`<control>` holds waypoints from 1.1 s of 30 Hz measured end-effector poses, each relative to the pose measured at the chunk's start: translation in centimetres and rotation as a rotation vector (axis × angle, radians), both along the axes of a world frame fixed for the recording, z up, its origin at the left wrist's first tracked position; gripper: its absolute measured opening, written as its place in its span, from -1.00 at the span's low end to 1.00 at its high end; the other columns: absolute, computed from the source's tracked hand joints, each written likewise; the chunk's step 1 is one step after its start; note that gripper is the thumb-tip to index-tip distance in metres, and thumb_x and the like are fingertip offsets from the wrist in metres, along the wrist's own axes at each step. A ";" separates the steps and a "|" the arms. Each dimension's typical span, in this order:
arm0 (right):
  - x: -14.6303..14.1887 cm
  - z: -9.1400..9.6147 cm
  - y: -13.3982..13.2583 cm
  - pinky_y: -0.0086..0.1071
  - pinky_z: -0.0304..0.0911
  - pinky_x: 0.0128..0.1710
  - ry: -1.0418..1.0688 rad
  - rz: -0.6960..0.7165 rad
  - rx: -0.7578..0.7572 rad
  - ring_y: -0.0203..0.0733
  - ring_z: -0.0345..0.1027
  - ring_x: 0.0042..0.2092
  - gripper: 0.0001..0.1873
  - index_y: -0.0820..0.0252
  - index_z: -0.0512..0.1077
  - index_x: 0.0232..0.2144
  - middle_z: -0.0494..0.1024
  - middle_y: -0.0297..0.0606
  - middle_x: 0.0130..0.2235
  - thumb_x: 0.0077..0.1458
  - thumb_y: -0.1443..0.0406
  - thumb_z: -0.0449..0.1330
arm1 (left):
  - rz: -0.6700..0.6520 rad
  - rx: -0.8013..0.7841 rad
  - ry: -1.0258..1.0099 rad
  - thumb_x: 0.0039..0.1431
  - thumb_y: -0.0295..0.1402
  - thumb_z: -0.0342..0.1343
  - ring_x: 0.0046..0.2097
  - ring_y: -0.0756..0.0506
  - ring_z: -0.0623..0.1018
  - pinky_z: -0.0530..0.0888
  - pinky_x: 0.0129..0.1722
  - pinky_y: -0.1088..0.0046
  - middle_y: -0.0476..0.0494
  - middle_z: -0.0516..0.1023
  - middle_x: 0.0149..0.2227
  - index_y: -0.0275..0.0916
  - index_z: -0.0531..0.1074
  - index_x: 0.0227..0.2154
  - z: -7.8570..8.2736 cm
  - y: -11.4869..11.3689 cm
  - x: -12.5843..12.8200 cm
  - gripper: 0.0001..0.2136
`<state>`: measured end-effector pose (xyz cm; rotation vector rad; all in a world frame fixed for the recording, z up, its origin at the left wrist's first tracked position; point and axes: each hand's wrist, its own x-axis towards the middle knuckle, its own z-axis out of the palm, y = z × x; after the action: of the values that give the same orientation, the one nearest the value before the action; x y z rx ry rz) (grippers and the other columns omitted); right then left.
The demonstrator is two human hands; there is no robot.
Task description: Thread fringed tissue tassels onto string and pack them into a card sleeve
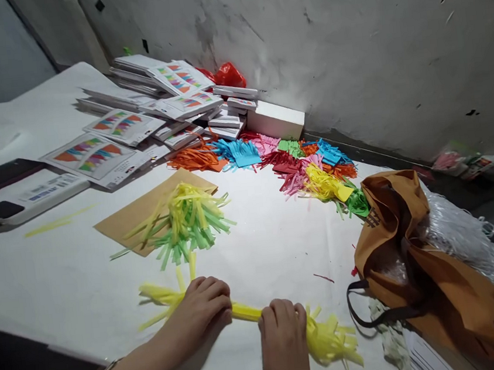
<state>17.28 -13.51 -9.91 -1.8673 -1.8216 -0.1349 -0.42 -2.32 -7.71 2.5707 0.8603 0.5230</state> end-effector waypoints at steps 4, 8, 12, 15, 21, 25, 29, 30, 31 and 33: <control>0.3 0.0 0.2 0.06 0.00 -0.05 -0.091 -0.133 0.009 0.00 0.23 -0.22 -0.70 0.10 0.30 -0.39 0.38 -0.21 -0.32 0.32 0.43 -0.12 | 0.098 0.045 0.180 0.32 -0.50 -0.05 -0.23 -0.17 0.41 0.24 -0.17 0.20 -0.14 0.49 -0.29 -0.25 0.47 -0.40 1.0 -0.4 1.2 -0.77; 0.4 0.5 0.9 0.03 0.02 -0.15 -0.163 -0.182 -0.016 0.01 0.22 -0.29 -0.73 0.09 0.29 -0.43 0.36 -0.22 -0.38 0.32 0.35 -0.06 | 0.144 0.058 0.289 0.25 -0.52 -0.01 -0.23 -0.20 0.43 0.23 -0.21 0.18 -0.17 0.48 -0.29 -0.26 0.46 -0.40 1.7 -0.3 2.1 -0.83; 0.1 1.1 0.8 0.12 -0.03 0.05 -0.028 -0.124 0.065 -0.04 0.29 -0.21 -0.77 0.10 0.35 -0.32 0.42 -0.23 -0.28 0.32 0.40 -0.06 | 0.037 0.070 0.153 0.23 -0.57 0.07 -0.20 -0.13 0.43 0.21 -0.08 0.19 -0.06 0.48 -0.26 -0.20 0.45 -0.40 1.5 0.2 1.6 -0.84; -0.3 1.4 0.5 0.05 -0.06 0.13 0.069 0.024 0.089 -0.11 0.30 -0.15 -0.75 0.08 0.39 -0.26 0.45 -0.28 -0.26 0.31 0.45 -0.03 | -0.076 0.085 0.059 0.22 -0.52 0.16 -0.17 -0.11 0.42 0.14 0.05 0.14 0.00 0.50 -0.28 -0.17 0.46 -0.44 1.1 0.3 1.0 -0.84; -0.6 1.0 1.1 -0.11 0.01 0.00 0.032 0.187 0.032 -0.16 0.26 -0.24 -0.78 0.12 0.36 -0.32 0.44 -0.32 -0.33 0.28 0.48 0.01 | -0.156 0.141 0.076 0.17 -0.56 0.18 -0.20 -0.11 0.40 0.12 0.08 0.13 0.00 0.50 -0.36 -0.20 0.44 -0.52 1.2 0.6 1.0 -0.81; -0.8 0.5 2.0 -0.15 0.00 -0.02 0.036 0.157 0.032 -0.17 0.24 -0.28 -0.78 0.13 0.32 -0.36 0.42 -0.33 -0.35 0.28 0.47 0.00 | -0.171 0.139 0.052 0.20 -0.55 0.15 -0.21 -0.10 0.41 0.16 0.04 0.17 -0.01 0.51 -0.35 -0.20 0.45 -0.50 1.2 0.9 1.2 -0.81; -0.9 0.0 2.3 -0.18 0.00 -0.05 0.026 0.177 0.043 -0.16 0.24 -0.29 -0.79 0.11 0.32 -0.37 0.43 -0.35 -0.35 0.27 0.45 0.00 | -0.135 0.090 -0.001 0.21 -0.54 0.16 -0.21 -0.09 0.42 0.17 -0.01 0.24 0.00 0.52 -0.34 -0.20 0.46 -0.49 0.7 1.0 1.2 -0.82; -0.8 -0.1 2.2 -0.19 0.00 -0.05 0.020 0.178 0.049 -0.17 0.24 -0.30 -0.78 0.11 0.31 -0.39 0.43 -0.36 -0.36 0.27 0.45 0.01 | -0.119 0.062 0.000 0.20 -0.53 0.17 -0.21 -0.09 0.42 0.18 -0.04 0.26 0.01 0.52 -0.35 -0.19 0.46 -0.49 0.5 1.1 1.2 -0.83; -0.6 -0.2 2.0 -0.19 0.00 -0.05 0.018 0.171 0.054 -0.17 0.24 -0.30 -0.78 0.11 0.31 -0.40 0.43 -0.36 -0.37 0.27 0.46 0.01 | -0.105 0.035 0.006 0.20 -0.52 0.18 -0.22 -0.10 0.42 0.19 -0.07 0.27 0.01 0.52 -0.35 -0.19 0.46 -0.48 0.4 1.1 1.1 -0.84; 0.0 -0.2 1.4 -0.18 0.01 -0.03 0.020 0.135 0.062 -0.17 0.25 -0.29 -0.79 0.11 0.32 -0.39 0.43 -0.36 -0.36 0.26 0.47 0.03 | -0.087 0.004 0.016 0.18 -0.52 0.19 -0.23 -0.11 0.43 0.19 -0.14 0.29 0.01 0.52 -0.36 -0.18 0.48 -0.48 0.0 1.2 1.1 -0.85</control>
<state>17.28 -12.09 -10.12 -1.6919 -1.9015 -0.1233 0.63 -1.13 -7.71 2.6060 0.7488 0.4800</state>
